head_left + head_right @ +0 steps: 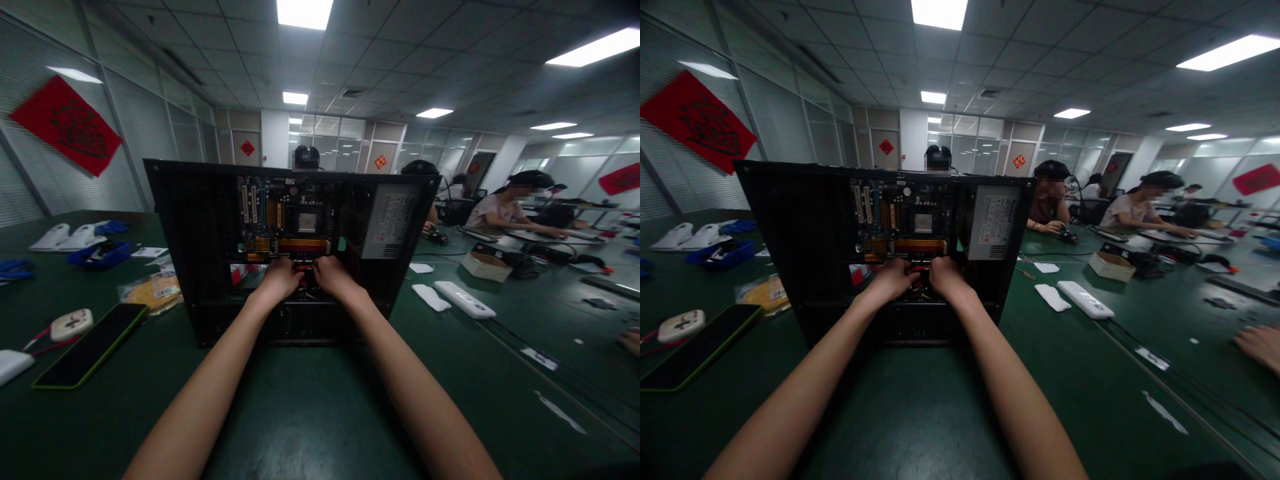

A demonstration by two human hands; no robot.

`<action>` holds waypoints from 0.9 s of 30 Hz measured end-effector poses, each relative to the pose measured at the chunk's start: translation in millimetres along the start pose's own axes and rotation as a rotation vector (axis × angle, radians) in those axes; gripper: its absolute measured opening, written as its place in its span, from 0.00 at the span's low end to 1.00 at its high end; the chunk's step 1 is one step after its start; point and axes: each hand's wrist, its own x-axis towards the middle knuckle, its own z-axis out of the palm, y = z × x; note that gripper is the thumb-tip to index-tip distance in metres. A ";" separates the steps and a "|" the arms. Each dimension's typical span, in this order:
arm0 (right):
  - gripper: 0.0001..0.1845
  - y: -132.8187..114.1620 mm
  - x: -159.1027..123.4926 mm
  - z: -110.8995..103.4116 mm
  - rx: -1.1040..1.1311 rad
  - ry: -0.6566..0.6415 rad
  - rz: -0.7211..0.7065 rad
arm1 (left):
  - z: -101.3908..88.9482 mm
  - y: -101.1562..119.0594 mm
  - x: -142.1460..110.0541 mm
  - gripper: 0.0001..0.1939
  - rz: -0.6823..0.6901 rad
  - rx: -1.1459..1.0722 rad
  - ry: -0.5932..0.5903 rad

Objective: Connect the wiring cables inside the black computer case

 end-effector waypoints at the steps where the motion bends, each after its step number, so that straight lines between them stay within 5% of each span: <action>1: 0.17 0.2 0.4 0.3 -0.001 0.001 0.001 | 0.7 -0.6 0.3 0.12 -0.001 0.001 0.004; 27: 0.18 0.8 5.6 -2.8 -0.019 -0.039 0.106 | 1.3 3.5 -2.2 0.16 -0.054 0.073 0.026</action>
